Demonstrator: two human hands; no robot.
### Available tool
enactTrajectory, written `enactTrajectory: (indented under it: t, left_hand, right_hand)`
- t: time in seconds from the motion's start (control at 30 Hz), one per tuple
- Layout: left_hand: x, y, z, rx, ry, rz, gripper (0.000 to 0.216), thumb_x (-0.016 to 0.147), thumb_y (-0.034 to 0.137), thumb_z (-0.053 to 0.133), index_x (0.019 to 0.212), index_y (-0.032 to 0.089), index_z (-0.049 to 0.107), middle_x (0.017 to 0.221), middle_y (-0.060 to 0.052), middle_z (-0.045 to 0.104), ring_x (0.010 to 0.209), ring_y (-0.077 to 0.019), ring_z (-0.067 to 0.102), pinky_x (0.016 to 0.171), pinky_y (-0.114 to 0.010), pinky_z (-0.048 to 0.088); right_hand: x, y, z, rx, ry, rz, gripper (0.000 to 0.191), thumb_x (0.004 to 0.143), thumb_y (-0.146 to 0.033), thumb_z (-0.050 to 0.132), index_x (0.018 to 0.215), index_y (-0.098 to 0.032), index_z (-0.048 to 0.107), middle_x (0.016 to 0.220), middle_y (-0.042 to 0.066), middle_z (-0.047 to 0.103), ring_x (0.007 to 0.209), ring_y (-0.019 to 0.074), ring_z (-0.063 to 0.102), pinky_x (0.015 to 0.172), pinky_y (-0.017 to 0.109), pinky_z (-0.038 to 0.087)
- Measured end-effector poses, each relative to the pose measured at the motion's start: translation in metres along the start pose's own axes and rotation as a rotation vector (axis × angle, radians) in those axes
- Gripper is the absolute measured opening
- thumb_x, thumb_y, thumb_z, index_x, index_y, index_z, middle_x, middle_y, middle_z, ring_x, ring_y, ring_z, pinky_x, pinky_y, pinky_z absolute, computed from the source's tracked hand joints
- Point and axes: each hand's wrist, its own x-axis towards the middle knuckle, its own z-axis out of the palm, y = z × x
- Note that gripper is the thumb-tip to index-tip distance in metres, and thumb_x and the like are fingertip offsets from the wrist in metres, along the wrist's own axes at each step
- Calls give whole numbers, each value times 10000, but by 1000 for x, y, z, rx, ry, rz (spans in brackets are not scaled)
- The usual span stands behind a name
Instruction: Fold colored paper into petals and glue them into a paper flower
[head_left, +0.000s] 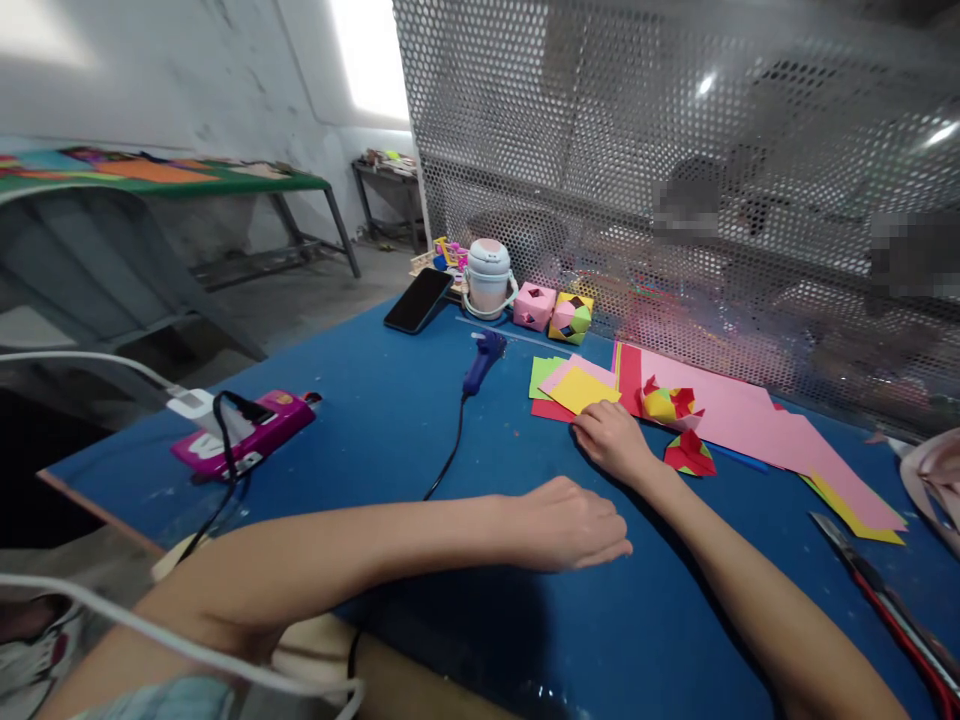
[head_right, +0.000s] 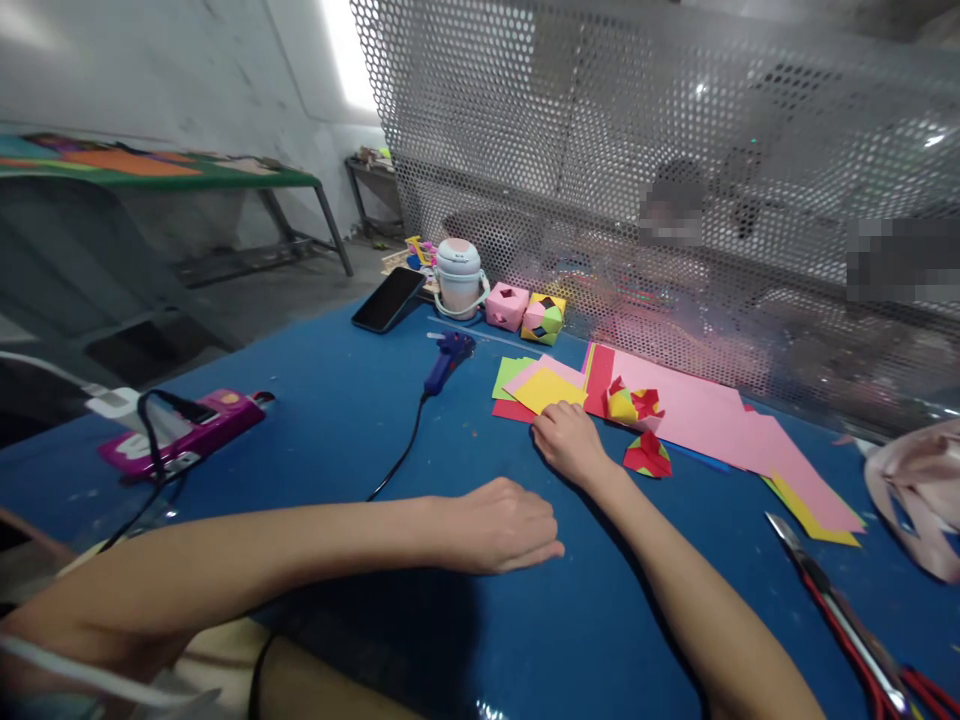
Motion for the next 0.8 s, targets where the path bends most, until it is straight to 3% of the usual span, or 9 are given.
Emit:
enactTrajectory:
  t: [0.13,0.27,0.4,0.5,0.7,0.8]
  left_hand:
    - [0,3,-7,33,-100,39,77,845,223,444,871,182,504,787,-35,592,599,-137,542,469,-251,345]
    - [4,-9,-10,92,-164,-105,98,825,242,464,867,172,519,849,-65,587,700,-178,559,589,-282,419]
    - [3,-39,-6,156,-124,-349,190,846,281,424,865,144,554,894,-98,586,781,-220,567,667,-337,444]
    - [-1,-58,1,192,-90,-452,267,853,342,412,875,131,575,933,-125,583,847,-255,560,710,-374,441]
    - [-6,-62,16,247,-121,-512,372,858,424,378,932,122,582,944,-146,591,886,-291,550,721,-411,435]
    - [-6,-59,20,270,-116,-529,391,861,441,363,941,123,578,947,-142,592,908,-287,540,744,-409,425]
  right_hand:
    - [0,-1,1,-101,-58,91,264,893,-283,401,865,-162,634,842,96,596,785,203,501,687,306,340]
    - [0,3,4,-106,-91,113,247,890,-297,423,894,-169,634,839,85,595,770,195,512,673,290,356]
    - [-1,8,6,-107,-102,94,217,886,-250,433,886,-173,636,842,79,601,778,186,519,676,278,361]
    - [-1,9,5,-113,-111,81,214,883,-201,428,875,-175,639,836,75,609,767,178,521,666,273,354]
    - [1,4,0,-107,-94,108,223,878,-268,446,840,-174,644,808,77,614,732,183,514,636,280,324]
    - [3,1,0,-75,-84,116,201,856,-194,460,765,-156,634,764,84,606,705,181,504,629,287,306]
